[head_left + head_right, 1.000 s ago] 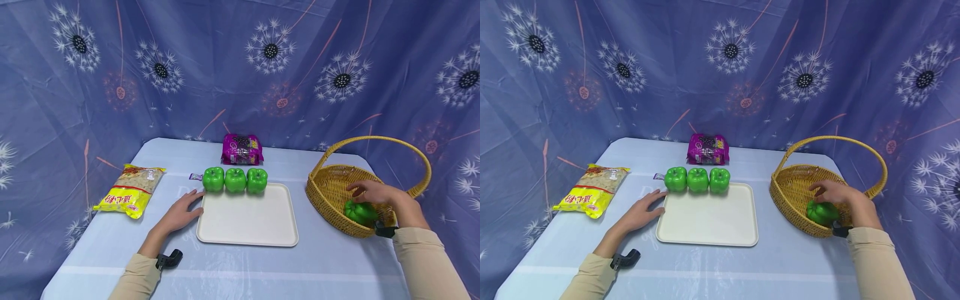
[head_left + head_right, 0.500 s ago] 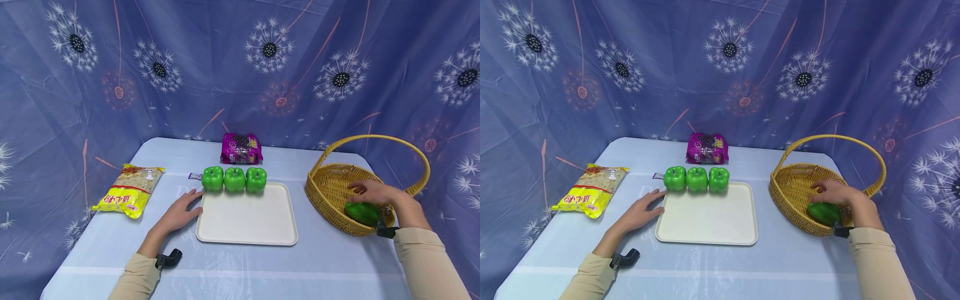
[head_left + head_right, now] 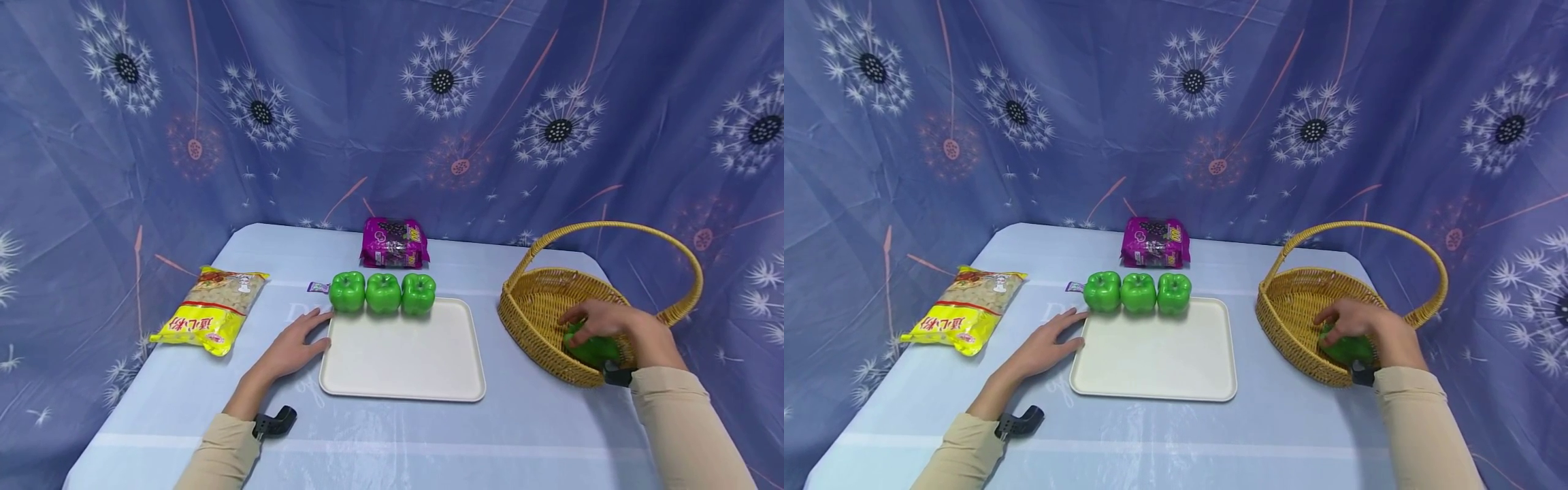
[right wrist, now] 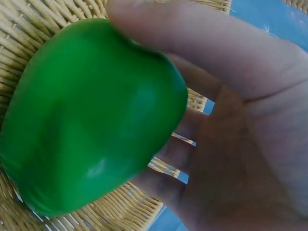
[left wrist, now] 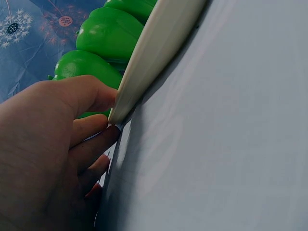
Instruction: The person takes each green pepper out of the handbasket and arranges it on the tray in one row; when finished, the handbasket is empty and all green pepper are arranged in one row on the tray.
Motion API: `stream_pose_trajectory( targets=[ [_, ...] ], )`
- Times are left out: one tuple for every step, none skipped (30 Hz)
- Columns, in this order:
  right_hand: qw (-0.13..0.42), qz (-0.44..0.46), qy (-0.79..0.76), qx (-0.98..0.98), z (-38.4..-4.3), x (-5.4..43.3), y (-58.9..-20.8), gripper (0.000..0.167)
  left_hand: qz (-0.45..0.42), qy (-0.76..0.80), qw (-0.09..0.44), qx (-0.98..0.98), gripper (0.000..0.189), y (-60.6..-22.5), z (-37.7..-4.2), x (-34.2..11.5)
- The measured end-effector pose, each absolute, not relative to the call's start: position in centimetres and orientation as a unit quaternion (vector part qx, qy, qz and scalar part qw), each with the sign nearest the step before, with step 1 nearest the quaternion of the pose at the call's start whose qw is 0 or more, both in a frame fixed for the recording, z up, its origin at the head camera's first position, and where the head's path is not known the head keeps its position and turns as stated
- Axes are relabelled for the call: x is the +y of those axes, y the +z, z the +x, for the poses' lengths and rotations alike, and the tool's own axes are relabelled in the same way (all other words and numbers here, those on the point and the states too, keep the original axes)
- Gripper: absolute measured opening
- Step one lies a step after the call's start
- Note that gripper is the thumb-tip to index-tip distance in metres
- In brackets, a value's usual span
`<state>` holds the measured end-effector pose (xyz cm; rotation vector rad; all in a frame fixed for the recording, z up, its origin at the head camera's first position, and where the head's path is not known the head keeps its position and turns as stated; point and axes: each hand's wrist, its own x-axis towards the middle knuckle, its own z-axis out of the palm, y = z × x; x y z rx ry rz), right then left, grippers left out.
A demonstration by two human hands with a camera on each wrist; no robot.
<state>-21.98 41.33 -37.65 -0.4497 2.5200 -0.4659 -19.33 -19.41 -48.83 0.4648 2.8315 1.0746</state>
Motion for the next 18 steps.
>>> stream_pose_trajectory(
  targets=[
    [0.270,-0.163,-0.171,0.934,-21.97,41.35,-37.69,0.052,0.152,0.350,0.039,0.923,0.055,-48.81,-19.35,-19.39],
    [0.271,-0.158,-0.170,0.934,-21.96,41.38,-37.70,0.049,0.152,0.351,0.039,0.923,0.055,-48.79,-19.36,-19.37],
    [0.276,-0.145,-0.172,0.935,-21.93,41.35,-37.68,0.047,0.151,0.353,0.038,0.923,0.055,-48.75,-19.37,-19.36],
    [0.276,-0.138,-0.170,0.936,-21.89,41.33,-37.68,0.045,0.151,0.353,0.037,0.923,0.055,-48.75,-19.38,-19.35],
    [0.276,-0.133,-0.171,0.936,-21.84,41.32,-37.68,0.043,0.154,0.351,0.035,0.923,0.055,-48.75,-19.38,-19.37],
    [0.277,-0.127,-0.173,0.937,-21.79,41.31,-37.67,0.041,0.154,0.352,0.034,0.923,0.055,-48.73,-19.37,-19.37],
    [0.277,-0.122,-0.175,0.937,-21.73,41.28,-37.63,0.039,0.154,0.352,0.034,0.923,0.055,-48.71,-19.35,-19.38],
    [0.277,-0.118,-0.179,0.937,-21.70,41.27,-37.62,0.038,0.154,0.353,0.033,0.922,0.055,-48.71,-19.34,-19.40],
    [0.278,-0.114,-0.183,0.936,-21.66,41.28,-37.66,0.038,0.155,0.353,0.033,0.922,0.055,-48.72,-19.34,-19.41],
    [0.277,-0.114,-0.186,0.936,-21.65,41.33,-37.67,0.036,0.156,0.353,0.033,0.922,0.055,-48.74,-19.32,-19.43],
    [0.275,-0.115,-0.191,0.935,-21.68,41.43,-37.68,0.036,0.156,0.353,0.033,0.922,0.055,-48.75,-19.30,-19.44],
    [0.272,-0.115,-0.193,0.936,-21.69,41.52,-37.71,0.036,0.154,0.355,0.035,0.921,0.055,-48.75,-19.27,-19.45],
    [0.267,-0.118,-0.193,0.937,-21.70,41.63,-37.73,0.036,0.155,0.354,0.035,0.922,0.055,-48.76,-19.25,-19.45],
    [0.262,-0.123,-0.195,0.937,-21.70,41.73,-37.74,0.036,0.155,0.354,0.034,0.921,0.055,-48.78,-19.24,-19.45],
    [0.253,-0.131,-0.194,0.939,-21.71,41.84,-37.75,0.037,0.155,0.354,0.034,0.921,0.055,-48.78,-19.24,-19.44],
    [0.245,-0.138,-0.194,0.940,-21.69,41.90,-37.72,0.038,0.156,0.354,0.033,0.922,0.055,-48.79,-19.24,-19.43],
    [0.239,-0.140,-0.196,0.940,-21.69,41.95,-37.69,0.040,0.155,0.354,0.033,0.922,0.055,-48.78,-19.23,-19.44],
    [0.234,-0.142,-0.197,0.941,-21.66,41.95,-37.65,0.042,0.156,0.353,0.032,0.922,0.055,-48.77,-19.22,-19.44]
  ],
)
